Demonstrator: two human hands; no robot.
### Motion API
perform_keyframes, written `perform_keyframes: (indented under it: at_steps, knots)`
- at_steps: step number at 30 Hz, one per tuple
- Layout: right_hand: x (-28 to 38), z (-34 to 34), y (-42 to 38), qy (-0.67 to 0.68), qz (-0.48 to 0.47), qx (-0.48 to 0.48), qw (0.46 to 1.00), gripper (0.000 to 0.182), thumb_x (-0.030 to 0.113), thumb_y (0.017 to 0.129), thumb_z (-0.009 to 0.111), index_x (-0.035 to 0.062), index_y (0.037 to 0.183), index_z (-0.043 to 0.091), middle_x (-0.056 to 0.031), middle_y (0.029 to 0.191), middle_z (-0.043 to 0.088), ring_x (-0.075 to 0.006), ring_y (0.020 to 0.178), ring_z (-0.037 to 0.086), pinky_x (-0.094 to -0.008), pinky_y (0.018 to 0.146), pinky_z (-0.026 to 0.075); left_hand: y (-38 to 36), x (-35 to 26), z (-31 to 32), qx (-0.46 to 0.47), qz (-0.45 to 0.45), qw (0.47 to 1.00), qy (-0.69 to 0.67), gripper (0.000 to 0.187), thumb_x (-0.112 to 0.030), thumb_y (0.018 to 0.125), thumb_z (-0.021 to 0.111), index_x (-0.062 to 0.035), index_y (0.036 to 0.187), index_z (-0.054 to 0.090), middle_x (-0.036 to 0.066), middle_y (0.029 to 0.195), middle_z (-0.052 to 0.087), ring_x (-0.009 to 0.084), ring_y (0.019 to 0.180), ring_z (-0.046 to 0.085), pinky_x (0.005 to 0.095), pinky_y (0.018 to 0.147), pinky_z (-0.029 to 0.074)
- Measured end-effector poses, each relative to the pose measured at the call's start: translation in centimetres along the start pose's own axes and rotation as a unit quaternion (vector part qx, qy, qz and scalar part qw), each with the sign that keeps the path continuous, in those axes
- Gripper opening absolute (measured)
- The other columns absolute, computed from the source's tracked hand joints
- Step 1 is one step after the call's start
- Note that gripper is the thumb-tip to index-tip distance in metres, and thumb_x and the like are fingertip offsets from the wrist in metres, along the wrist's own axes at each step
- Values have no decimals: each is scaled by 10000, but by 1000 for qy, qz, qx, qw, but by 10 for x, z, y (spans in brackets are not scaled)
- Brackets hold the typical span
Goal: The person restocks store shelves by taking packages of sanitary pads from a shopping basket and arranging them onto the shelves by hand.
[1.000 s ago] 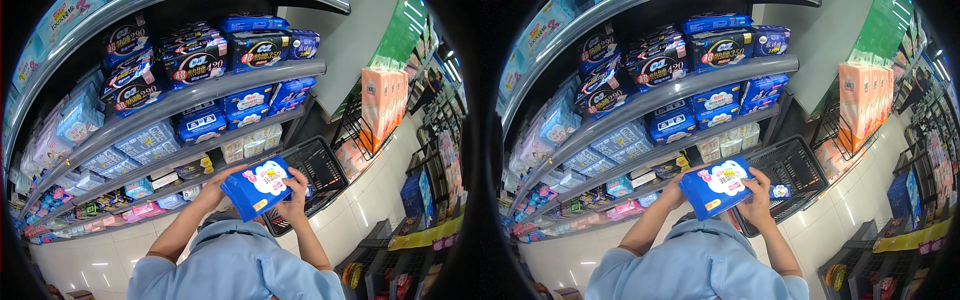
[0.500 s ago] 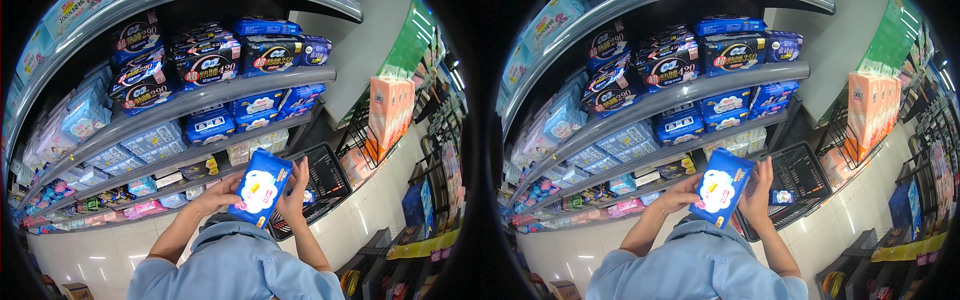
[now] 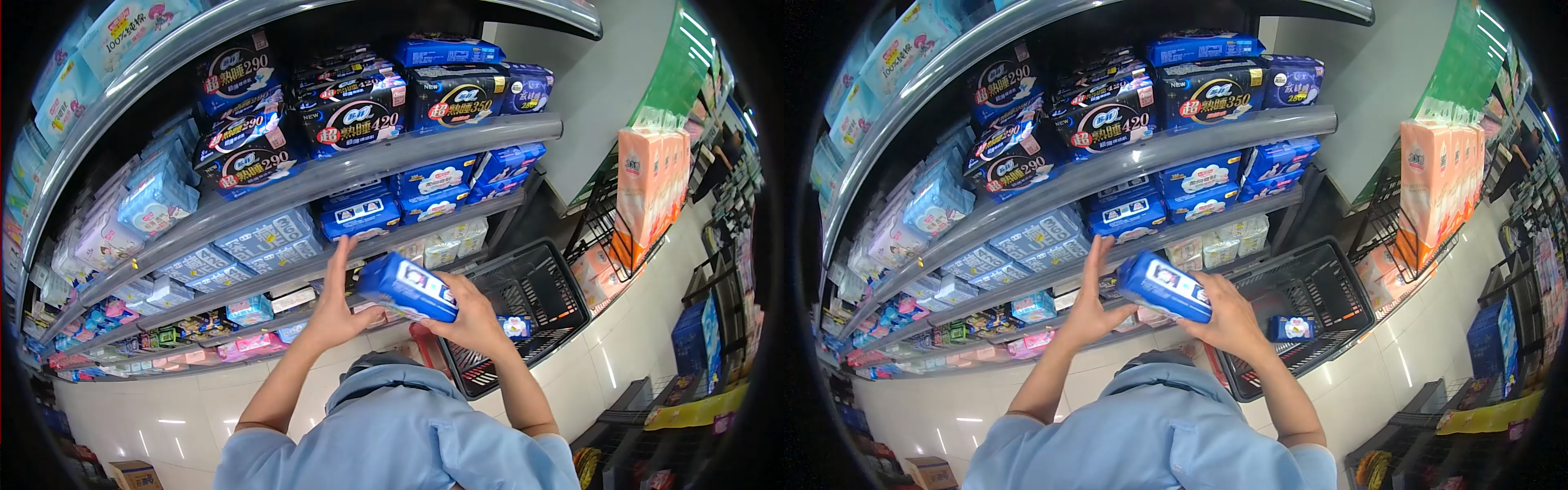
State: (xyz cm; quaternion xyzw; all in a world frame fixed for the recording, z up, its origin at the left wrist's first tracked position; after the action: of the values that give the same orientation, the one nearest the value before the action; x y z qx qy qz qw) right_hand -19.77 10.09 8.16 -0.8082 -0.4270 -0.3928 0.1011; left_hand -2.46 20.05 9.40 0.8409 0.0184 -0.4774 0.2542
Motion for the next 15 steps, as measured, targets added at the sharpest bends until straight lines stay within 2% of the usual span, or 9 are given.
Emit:
perform_keyframes:
  at_steps: [1, 2, 5, 7, 8, 11, 12, 14, 15]
  knots:
    - [6, -1, 6, -42, -17, 8, 999, 651, 196, 640, 751, 81, 1221, 479, -134, 1099, 547, -304, 1022, 546, -361, 836, 472, 7, -19, -8, 43, 48, 984, 163, 822, -141, 657, 746, -82, 1358, 321, 153, 1316, 404, 331, 1259, 350, 470, 1060, 256]
    - [13, 1, 11, -84, -33, 17, 996, 653, 194, 632, 747, 89, 1220, 482, -126, 1087, 549, -307, 1013, 544, -371, 829, 475, 8, -30, -7, 86, 96, 939, 320, 812, -158, 647, 750, -89, 1349, 349, 153, 1307, 410, 341, 1256, 348, 482, 1064, 243]
    - [25, 9, 23, -122, -90, 15, 988, 660, 177, 625, 722, 94, 1231, 475, -96, 1098, 528, -292, 1028, 516, -391, 824, 477, 6, -36, 11, 170, 129, 899, 384, 766, -151, 609, 744, -73, 1300, 422, 136, 1229, 455, 332, 1208, 390, 498, 1069, 221]
    - [29, 15, 28, -120, -121, 4, 985, 660, 153, 638, 711, 91, 1245, 459, -96, 1136, 507, -287, 1045, 497, -398, 829, 478, 11, -25, 7, 148, 117, 904, 384, 713, -103, 609, 722, -53, 1264, 445, 126, 1143, 488, 299, 1138, 439, 499, 1057, 239]
    - [28, 16, 29, -72, -120, -10, 990, 666, 139, 673, 699, 70, 1276, 425, -142, 1227, 451, -324, 1115, 454, -417, 901, 438, 16, -23, 2, 135, 105, 905, 389, 701, -98, 603, 724, -53, 1249, 456, 126, 1135, 490, 299, 1125, 447, 498, 1058, 244]
    - [20, 3, 24, -60, -124, -158, 978, 677, 146, 711, 689, 57, 1310, 385, -195, 1307, 373, -374, 1169, 408, -426, 975, 377, 32, -23, -14, 54, 89, 907, 409, 670, -53, 625, 709, -26, 1241, 446, 164, 1135, 477, 337, 1075, 456, 462, 986, 315]
    - [11, 3, 20, -25, -99, -150, 983, 679, 148, 738, 679, 49, 1328, 358, -223, 1342, 326, -405, 1201, 372, -430, 1003, 343, 36, -20, -20, 17, 80, 907, 414, 670, -47, 632, 708, -21, 1245, 439, 175, 1135, 472, 348, 1068, 455, 454, 963, 328]
    - [-9, 8, 11, 24, -63, -156, 986, 649, 126, 741, 671, 38, 1312, 376, -221, 1326, 348, -397, 1203, 381, -418, 994, 353, 45, -13, -27, -45, 84, 896, 434, 662, -26, 660, 697, -1, 1257, 414, 215, 1138, 454, 385, 1039, 449, 440, 890, 352]
    - [-19, 12, 6, 42, -43, -148, 987, 634, 119, 744, 667, 35, 1305, 383, -223, 1324, 353, -395, 1205, 383, -414, 993, 356, 50, -9, -27, -54, 80, 883, 459, 653, -40, 677, 696, 13, 1261, 407, 224, 1147, 444, 387, 1048, 445, 446, 903, 348]
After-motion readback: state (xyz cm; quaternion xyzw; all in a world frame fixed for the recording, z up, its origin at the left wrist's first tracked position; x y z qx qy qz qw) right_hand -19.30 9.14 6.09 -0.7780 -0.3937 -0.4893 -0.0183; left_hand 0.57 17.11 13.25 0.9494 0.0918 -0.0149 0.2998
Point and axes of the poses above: each hand's wrist, its own y-axis towards the middle knuckle, its own z-axis out of the palm, x = y × z, the point moved 6 cm from there along y, towards the middle knuckle
